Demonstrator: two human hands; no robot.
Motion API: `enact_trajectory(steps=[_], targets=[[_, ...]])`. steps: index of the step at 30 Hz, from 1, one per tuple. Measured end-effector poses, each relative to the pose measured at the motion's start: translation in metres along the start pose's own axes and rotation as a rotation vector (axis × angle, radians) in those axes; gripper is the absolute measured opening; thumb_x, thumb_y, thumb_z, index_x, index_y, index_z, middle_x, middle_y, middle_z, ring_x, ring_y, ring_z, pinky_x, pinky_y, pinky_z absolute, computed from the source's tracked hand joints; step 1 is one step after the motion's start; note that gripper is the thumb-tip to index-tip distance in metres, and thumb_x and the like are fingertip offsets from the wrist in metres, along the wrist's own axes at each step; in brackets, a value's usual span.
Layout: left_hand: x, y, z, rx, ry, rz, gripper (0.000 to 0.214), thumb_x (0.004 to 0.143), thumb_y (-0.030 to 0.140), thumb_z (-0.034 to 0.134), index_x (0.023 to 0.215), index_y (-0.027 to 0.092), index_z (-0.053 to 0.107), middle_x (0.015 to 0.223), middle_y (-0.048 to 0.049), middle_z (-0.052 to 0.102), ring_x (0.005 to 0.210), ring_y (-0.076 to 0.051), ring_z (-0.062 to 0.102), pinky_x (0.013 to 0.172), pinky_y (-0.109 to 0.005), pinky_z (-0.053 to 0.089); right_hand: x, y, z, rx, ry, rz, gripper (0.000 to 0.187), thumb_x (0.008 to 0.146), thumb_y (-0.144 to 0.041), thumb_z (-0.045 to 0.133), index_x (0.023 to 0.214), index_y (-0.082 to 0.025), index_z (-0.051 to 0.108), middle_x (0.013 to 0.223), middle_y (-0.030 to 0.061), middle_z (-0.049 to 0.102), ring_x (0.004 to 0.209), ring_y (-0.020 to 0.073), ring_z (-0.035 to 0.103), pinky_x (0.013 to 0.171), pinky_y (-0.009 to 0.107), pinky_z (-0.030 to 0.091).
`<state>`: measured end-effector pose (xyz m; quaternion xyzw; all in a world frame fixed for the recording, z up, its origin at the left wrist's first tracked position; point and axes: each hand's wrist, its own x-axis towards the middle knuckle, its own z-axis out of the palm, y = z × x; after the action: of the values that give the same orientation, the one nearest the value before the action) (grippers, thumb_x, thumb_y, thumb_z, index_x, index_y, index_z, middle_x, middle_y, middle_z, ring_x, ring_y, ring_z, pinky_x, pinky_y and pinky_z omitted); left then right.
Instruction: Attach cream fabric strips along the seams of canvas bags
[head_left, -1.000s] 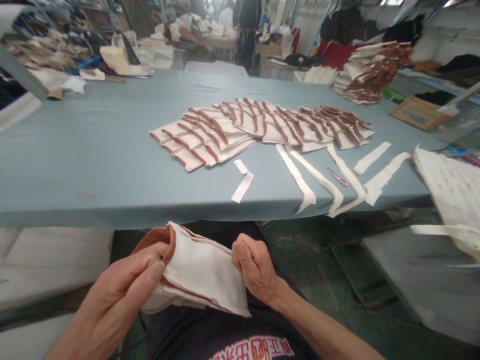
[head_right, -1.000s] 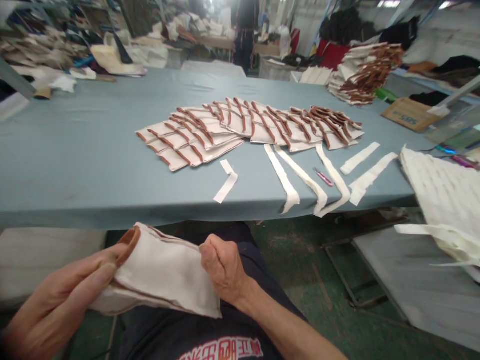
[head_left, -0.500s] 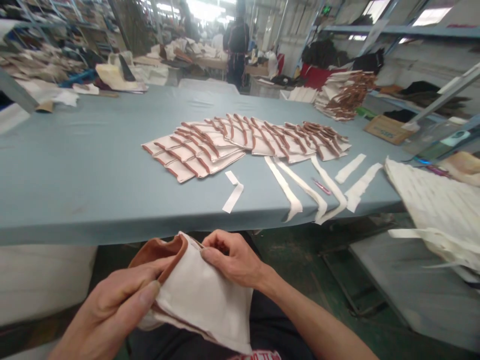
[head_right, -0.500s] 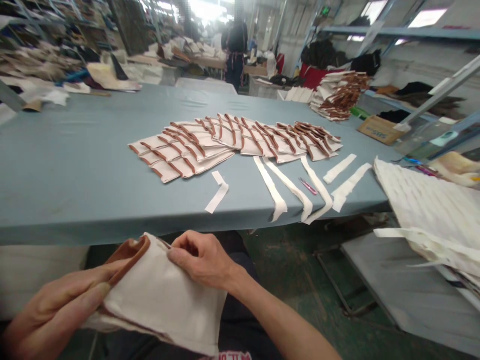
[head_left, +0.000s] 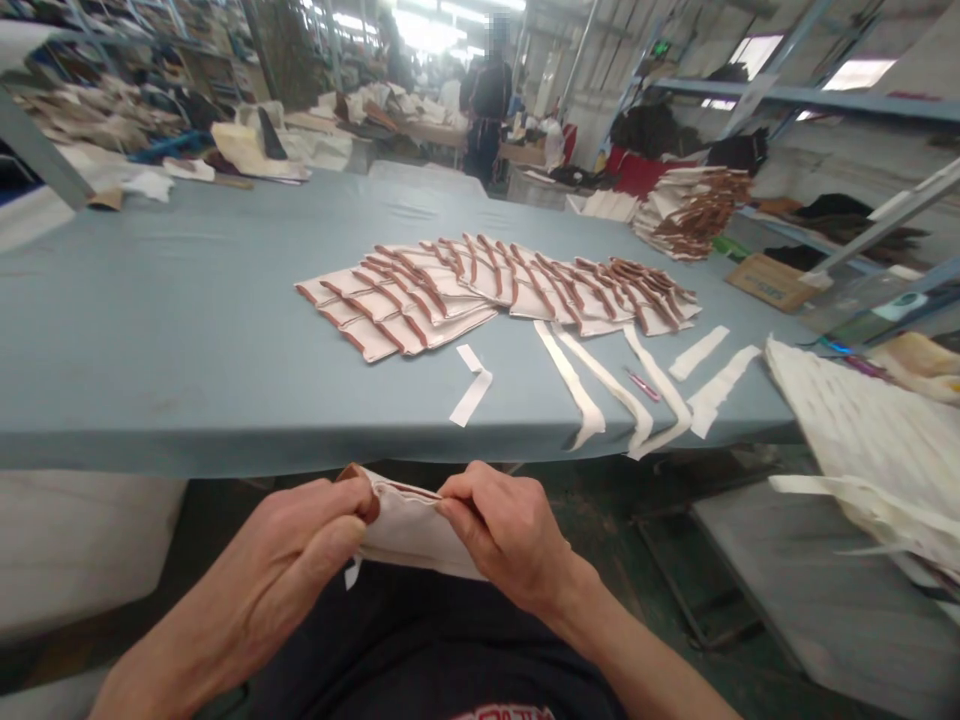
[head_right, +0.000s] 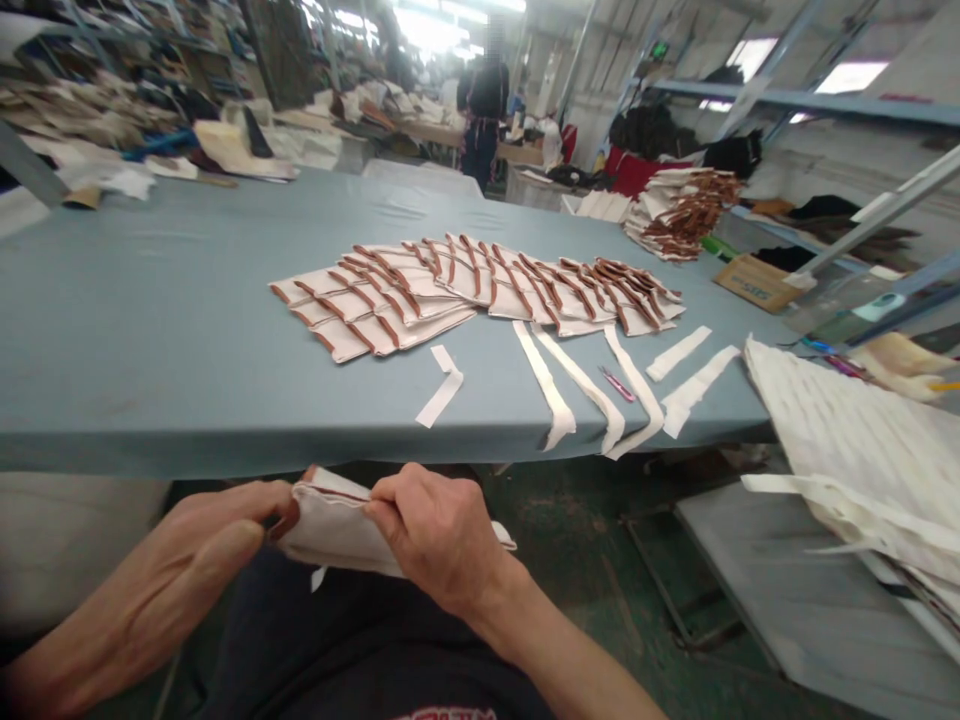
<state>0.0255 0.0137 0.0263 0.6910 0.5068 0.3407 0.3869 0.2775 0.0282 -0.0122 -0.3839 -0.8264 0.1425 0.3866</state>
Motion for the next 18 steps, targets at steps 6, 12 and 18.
enact_trajectory(steps=[6, 12, 18], targets=[[0.007, -0.012, 0.015, -0.049, -0.057, -0.046, 0.021, 0.095, 0.038, 0.065, 0.088, 0.023, 0.078, 0.084, -0.0018, 0.081, 0.074, -0.020, 0.074, 0.068, -0.020, 0.055, -0.014, 0.001, 0.012, 0.103, -0.015, 0.115, 0.037, 0.116, -0.037, 0.052, 0.091, -0.020, 0.073, 0.080, 0.0049, 0.074, 0.067, 0.0150, 0.063, 0.066, 0.027, 0.046], [0.006, -0.013, 0.018, -0.083, -0.104, -0.066, 0.024, 0.091, 0.032, 0.063, 0.076, 0.023, 0.080, 0.076, -0.0018, 0.080, 0.070, -0.020, 0.075, 0.065, -0.019, 0.056, -0.019, -0.003, 0.019, 0.652, -0.211, 0.522, 0.023, 0.095, -0.039, 0.075, 0.086, -0.021, 0.065, 0.073, -0.0029, 0.064, 0.061, 0.0113, 0.052, 0.057, 0.024, 0.041], [-0.007, -0.016, 0.017, -0.144, -0.126, -0.053, 0.019, 0.092, 0.027, 0.064, 0.078, 0.026, 0.078, 0.080, 0.0012, 0.078, 0.074, -0.018, 0.072, 0.068, -0.019, 0.053, 0.015, -0.006, 0.004, 0.869, -0.396, 0.576, 0.050, 0.080, -0.060, 0.093, 0.084, -0.021, 0.061, 0.070, -0.0070, 0.056, 0.062, 0.0101, 0.046, 0.057, 0.023, 0.039]])
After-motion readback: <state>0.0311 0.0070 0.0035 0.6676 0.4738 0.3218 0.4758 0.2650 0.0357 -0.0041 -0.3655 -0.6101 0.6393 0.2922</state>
